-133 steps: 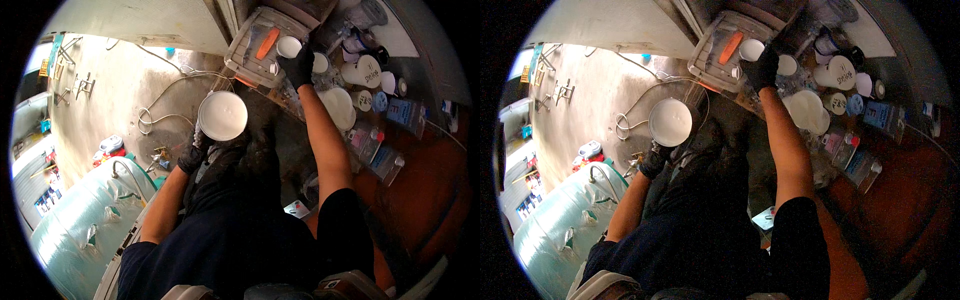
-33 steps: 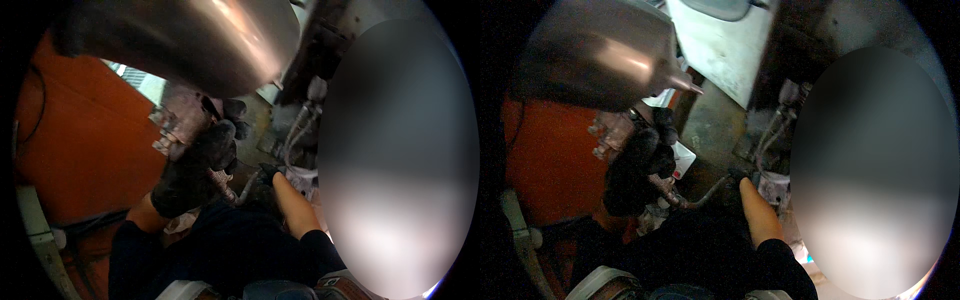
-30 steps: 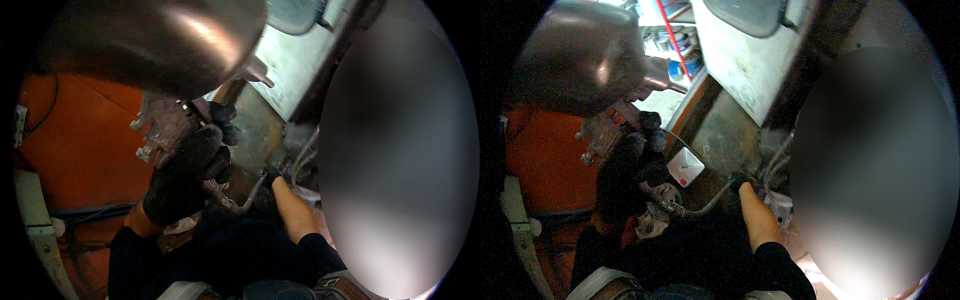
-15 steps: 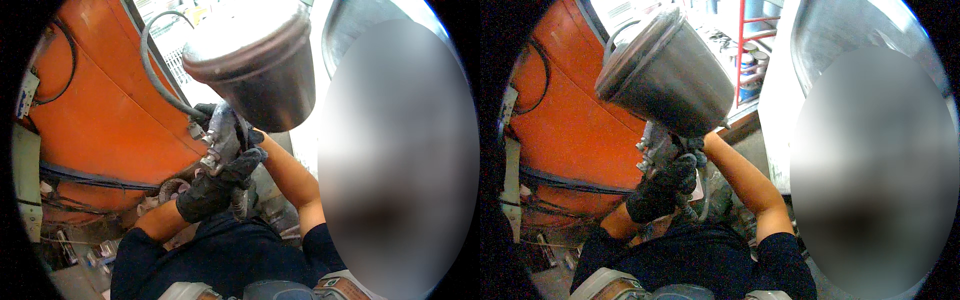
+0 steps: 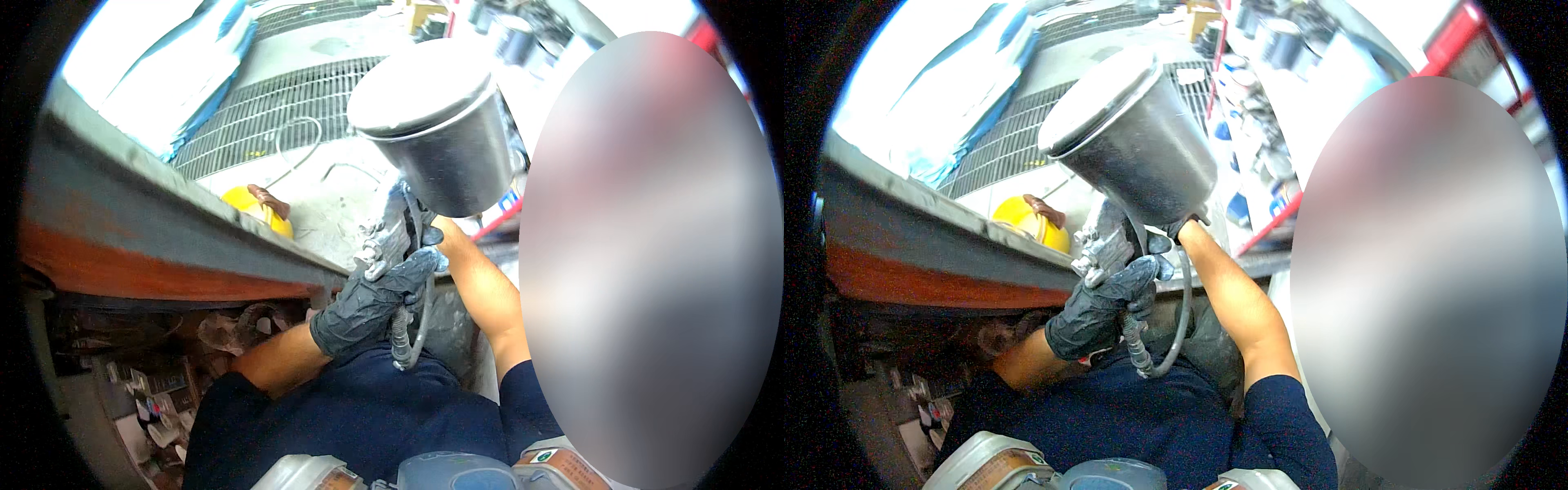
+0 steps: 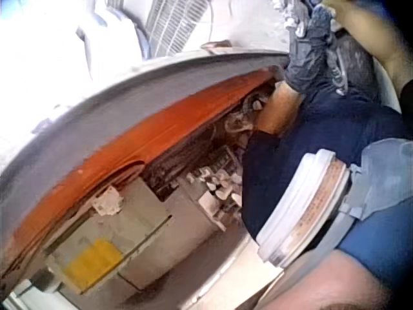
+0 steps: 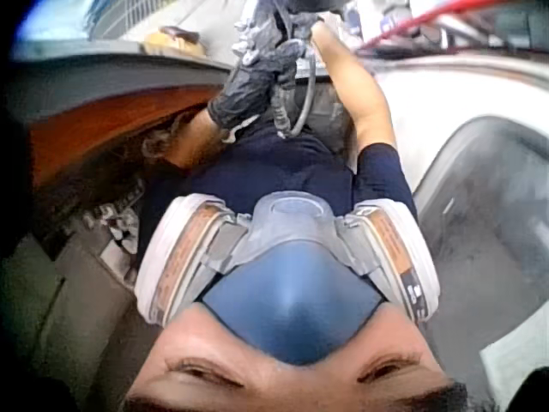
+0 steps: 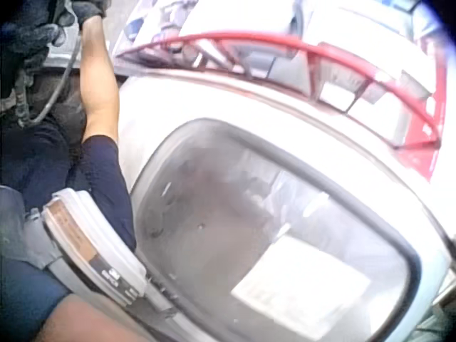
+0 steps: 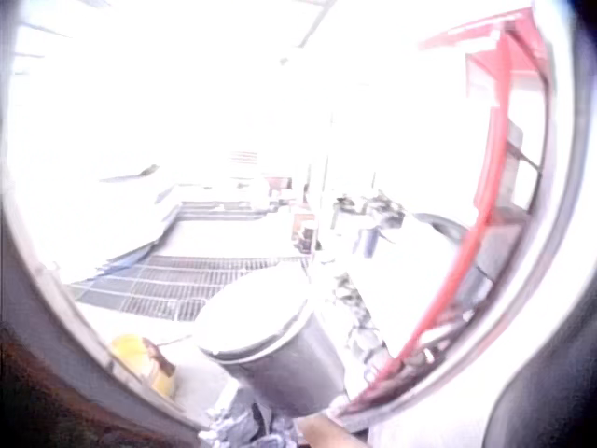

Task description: The person spray paints a white car hood with a paint gun, then walks to a workbench to mix paint in a cup using a funnel, and returns to continue spraying the hood. The car is masked with plastic and tape, and the person wears gloves and a respirator.

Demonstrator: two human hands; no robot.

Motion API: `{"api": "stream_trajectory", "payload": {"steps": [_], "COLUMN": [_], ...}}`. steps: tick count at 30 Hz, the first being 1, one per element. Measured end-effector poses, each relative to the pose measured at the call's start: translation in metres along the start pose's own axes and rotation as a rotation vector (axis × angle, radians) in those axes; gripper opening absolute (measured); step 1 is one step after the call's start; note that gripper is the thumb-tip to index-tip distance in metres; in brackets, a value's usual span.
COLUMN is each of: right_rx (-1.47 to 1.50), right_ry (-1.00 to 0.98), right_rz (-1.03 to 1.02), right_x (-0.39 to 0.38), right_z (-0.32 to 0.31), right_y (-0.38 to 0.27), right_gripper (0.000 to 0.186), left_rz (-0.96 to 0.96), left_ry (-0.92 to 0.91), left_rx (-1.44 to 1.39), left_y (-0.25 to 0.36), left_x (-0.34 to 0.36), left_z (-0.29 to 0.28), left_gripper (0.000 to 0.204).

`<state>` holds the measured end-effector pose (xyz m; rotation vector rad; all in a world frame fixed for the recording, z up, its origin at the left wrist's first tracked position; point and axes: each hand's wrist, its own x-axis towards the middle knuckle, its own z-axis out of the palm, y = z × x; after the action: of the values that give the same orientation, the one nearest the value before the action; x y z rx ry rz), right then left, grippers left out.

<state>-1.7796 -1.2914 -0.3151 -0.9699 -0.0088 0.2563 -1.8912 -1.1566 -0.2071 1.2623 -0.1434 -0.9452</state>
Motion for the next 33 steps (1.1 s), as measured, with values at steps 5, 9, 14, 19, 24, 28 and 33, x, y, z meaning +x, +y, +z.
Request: {"api": "stream_trajectory", "payload": {"steps": [5, 9, 14, 19, 24, 28, 33], "right_rx": [-0.163, -0.356, -0.669, -1.278, -0.554, -0.503, -0.45], "right_ry": [0.028, -0.046, -0.194, -0.202, -0.879, -1.133, -0.896], "right_rz": [0.132, 0.299, 0.504, -0.128, 0.544, 0.62, 0.394], "right_x": [0.089, 0.198, 0.352, 0.447, 0.445, 0.437, 0.409], "right_z": [-0.058, -0.089, -0.134, -0.157, -0.089, -0.046, 0.017], "right_y": [-0.05, -0.055, -0.023, -0.068, -0.28, -0.376, -0.427], "right_gripper": [0.04, 0.043, 0.048, 0.056, 0.053, 0.077, 0.065], "left_rz": [-0.018, 0.174, 0.26, 0.115, 0.199, 0.155, 0.227], "left_ry": [0.024, 0.233, 0.538, 0.785, 0.936, 0.922, 1.107], "left_rx": [-0.209, -0.379, -0.261, -0.019, 0.217, -0.047, 1.139], "left_y": [0.063, 0.102, 0.105, 0.16, 0.255, 0.368, 0.453], "left_x": [0.048, 0.082, 0.166, 0.256, 0.322, 0.348, 0.325], "left_z": [-0.014, -0.025, -0.076, -0.131, -0.132, -0.126, -0.089], "left_gripper": [0.025, 0.022, 0.024, 0.033, 0.044, 0.053, 0.043]}}
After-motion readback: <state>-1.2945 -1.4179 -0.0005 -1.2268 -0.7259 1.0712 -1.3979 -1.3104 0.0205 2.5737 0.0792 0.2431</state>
